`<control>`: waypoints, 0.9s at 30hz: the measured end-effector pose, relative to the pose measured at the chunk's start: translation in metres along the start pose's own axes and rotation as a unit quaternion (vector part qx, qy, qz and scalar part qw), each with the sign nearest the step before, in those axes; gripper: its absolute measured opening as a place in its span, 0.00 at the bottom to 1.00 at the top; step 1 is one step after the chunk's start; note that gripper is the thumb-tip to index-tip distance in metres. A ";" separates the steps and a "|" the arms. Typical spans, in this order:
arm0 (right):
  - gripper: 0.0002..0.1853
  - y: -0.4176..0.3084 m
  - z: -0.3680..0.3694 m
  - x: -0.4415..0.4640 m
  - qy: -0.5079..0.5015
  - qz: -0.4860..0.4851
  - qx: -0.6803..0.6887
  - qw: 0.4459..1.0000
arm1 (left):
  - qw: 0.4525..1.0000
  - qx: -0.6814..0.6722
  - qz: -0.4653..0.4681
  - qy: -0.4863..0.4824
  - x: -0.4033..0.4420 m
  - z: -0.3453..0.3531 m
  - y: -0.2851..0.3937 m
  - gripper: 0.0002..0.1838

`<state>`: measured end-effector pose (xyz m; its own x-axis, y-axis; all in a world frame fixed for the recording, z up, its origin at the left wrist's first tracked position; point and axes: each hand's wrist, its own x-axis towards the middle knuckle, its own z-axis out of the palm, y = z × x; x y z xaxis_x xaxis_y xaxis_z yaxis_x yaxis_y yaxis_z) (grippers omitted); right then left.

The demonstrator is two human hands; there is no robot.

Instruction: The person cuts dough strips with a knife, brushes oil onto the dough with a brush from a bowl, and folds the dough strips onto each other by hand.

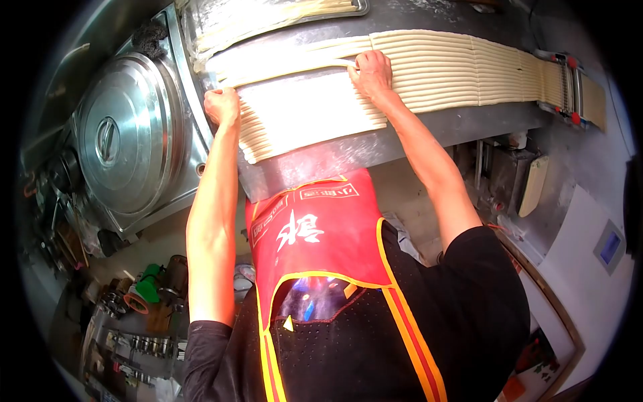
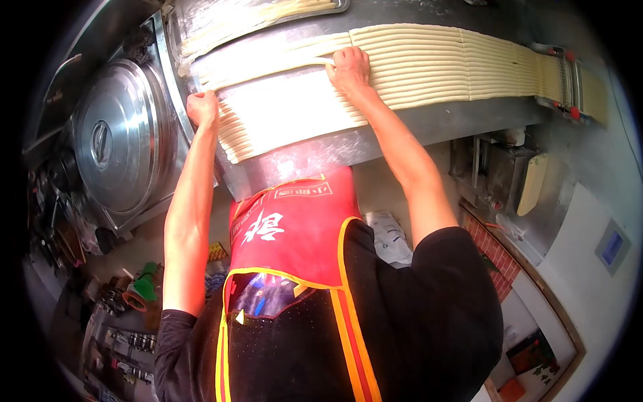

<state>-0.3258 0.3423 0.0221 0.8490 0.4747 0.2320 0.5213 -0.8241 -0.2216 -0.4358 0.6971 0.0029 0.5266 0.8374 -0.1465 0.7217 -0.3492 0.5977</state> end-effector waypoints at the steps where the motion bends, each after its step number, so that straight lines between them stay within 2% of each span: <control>1: 0.12 -0.002 0.000 0.002 0.000 0.000 0.000 1.000 | 1.000 0.023 0.014 0.012 -0.001 0.001 0.001 0.15; 3: 0.14 -0.006 0.002 0.005 -0.105 0.068 0.002 0.992 | 0.998 0.046 0.028 0.022 -0.002 0.001 0.003 0.14; 5: 0.14 -0.009 0.006 0.007 -0.097 0.075 -0.001 0.992 | 0.999 -0.029 0.017 -0.023 0.001 -0.005 0.003 0.14; 7: 0.14 -0.015 0.012 0.008 -0.088 0.083 -0.004 0.993 | 0.998 -0.050 0.017 -0.034 0.005 -0.008 0.001 0.13; 9: 0.15 -0.024 0.019 0.007 -0.053 0.062 0.046 0.996 | 0.987 -0.141 0.008 -0.077 0.011 -0.011 0.001 0.11; 10: 0.15 -0.031 0.023 0.006 -0.034 0.077 0.073 0.994 | 0.963 -0.246 -0.009 -0.112 0.022 -0.002 -0.006 0.07; 11: 0.15 -0.036 0.025 0.006 -0.034 0.077 0.073 0.994 | 0.963 -0.245 -0.009 -0.112 0.027 0.006 -0.017 0.07; 13: 0.14 -0.050 0.021 0.009 -0.069 0.143 0.202 0.966 | 0.913 -0.373 -0.059 -0.154 0.019 -0.004 -0.006 0.05; 17: 0.13 -0.051 0.026 0.009 -0.126 0.161 0.280 0.938 | 0.928 -0.332 -0.015 -0.171 0.007 -0.019 -0.005 0.06; 18: 0.13 -0.050 0.027 0.009 -0.127 0.159 0.281 0.938 | 0.936 -0.305 0.042 -0.170 0.006 -0.018 -0.010 0.07; 19: 0.13 -0.049 0.027 0.010 -0.104 0.120 0.215 0.964 | 0.941 -0.276 0.099 -0.167 0.006 -0.020 -0.016 0.08; 20: 0.14 -0.050 0.029 0.010 -0.081 0.081 0.148 0.982 | 0.951 -0.222 0.113 -0.182 0.007 -0.020 -0.021 0.09; 21: 0.14 -0.058 0.030 0.011 -0.083 0.079 0.151 0.982 | 0.958 -0.166 0.127 -0.196 0.005 -0.022 -0.022 0.11; 23: 0.15 -0.081 0.035 0.016 -0.120 0.104 0.149 0.976 | 0.958 -0.149 0.174 -0.171 0.001 -0.018 -0.016 0.12; 27: 0.13 -0.138 0.052 0.021 -0.118 0.116 0.217 0.962 | 0.965 -0.076 0.184 -0.173 0.005 -0.012 -0.017 0.12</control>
<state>-0.3759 0.4819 0.0081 0.9161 0.3924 -0.0822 0.2584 -0.7347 -0.6273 -0.4510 0.7122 0.0019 0.8723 0.4684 -0.1405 0.3965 -0.5093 0.7638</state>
